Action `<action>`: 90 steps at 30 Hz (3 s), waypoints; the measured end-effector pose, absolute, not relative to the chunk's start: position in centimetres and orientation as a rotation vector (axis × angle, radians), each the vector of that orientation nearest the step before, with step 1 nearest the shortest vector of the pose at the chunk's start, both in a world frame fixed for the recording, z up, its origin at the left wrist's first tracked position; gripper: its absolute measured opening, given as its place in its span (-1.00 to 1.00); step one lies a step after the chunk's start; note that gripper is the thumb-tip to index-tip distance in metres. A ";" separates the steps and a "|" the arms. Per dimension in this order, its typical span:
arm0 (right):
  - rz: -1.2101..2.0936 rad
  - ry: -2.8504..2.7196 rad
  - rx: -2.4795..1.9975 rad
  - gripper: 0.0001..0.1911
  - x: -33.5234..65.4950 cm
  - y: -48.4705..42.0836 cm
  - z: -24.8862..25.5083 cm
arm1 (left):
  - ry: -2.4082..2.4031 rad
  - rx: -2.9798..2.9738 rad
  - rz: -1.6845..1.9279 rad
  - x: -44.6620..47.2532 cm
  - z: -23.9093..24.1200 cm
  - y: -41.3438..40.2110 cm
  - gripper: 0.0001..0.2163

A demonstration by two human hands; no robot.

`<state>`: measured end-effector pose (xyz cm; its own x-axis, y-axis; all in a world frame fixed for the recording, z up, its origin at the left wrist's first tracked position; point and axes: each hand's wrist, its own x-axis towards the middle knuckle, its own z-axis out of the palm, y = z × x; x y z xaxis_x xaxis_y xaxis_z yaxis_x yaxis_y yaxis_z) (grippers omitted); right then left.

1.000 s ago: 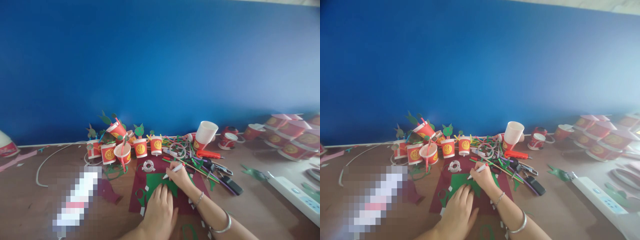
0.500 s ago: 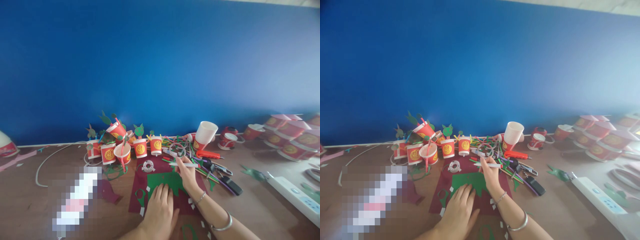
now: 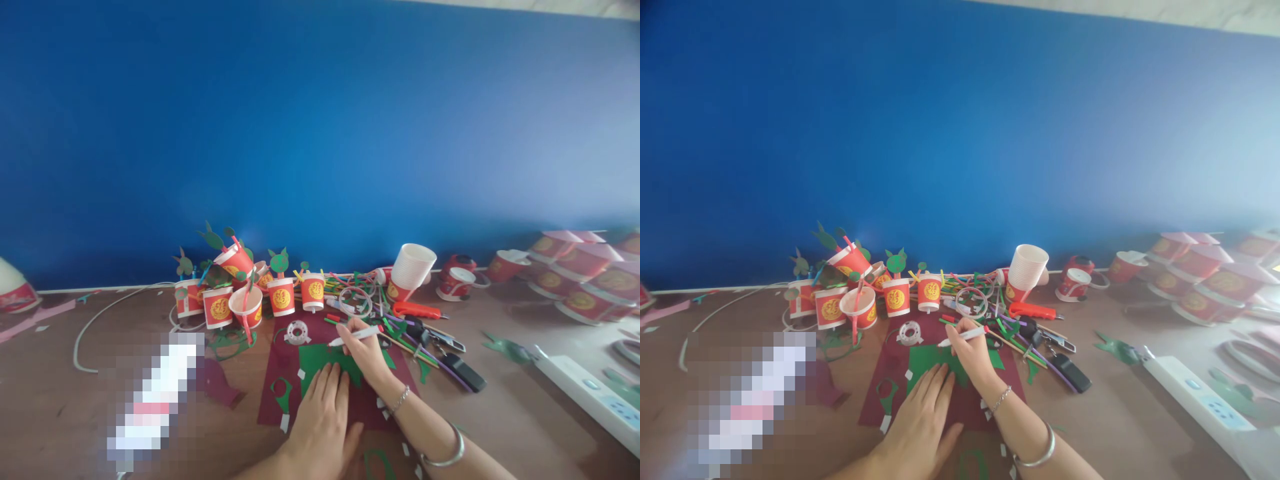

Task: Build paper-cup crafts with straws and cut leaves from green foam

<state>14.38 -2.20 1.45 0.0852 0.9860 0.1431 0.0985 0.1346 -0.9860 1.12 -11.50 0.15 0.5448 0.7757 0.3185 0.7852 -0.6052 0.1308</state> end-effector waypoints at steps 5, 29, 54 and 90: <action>0.955 -1.273 -1.292 -0.64 14.5 -1.7 0.7 | -1.485 -2.645 -0.535 1.3 -0.3 -11.9 -0.49; 1.109 -1.086 -1.189 -0.59 14.2 -2.3 1.6 | -1.478 -2.553 -0.482 1.5 -0.5 -12.3 -0.39; 1.063 -1.461 -1.304 -0.74 13.6 -2.4 0.6 | -1.473 -2.599 -0.483 1.6 -0.5 -12.4 -0.47; 0.990 -1.558 -1.396 -0.76 13.4 -2.6 0.9 | -1.509 -2.632 -0.497 1.5 -0.6 -12.4 -0.49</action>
<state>13.38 -2.59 0.91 -0.0670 0.9958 0.0628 0.3659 0.0831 -0.9269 1.52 -12.45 -0.55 0.4661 0.8287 0.3098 0.8505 -0.5162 0.1010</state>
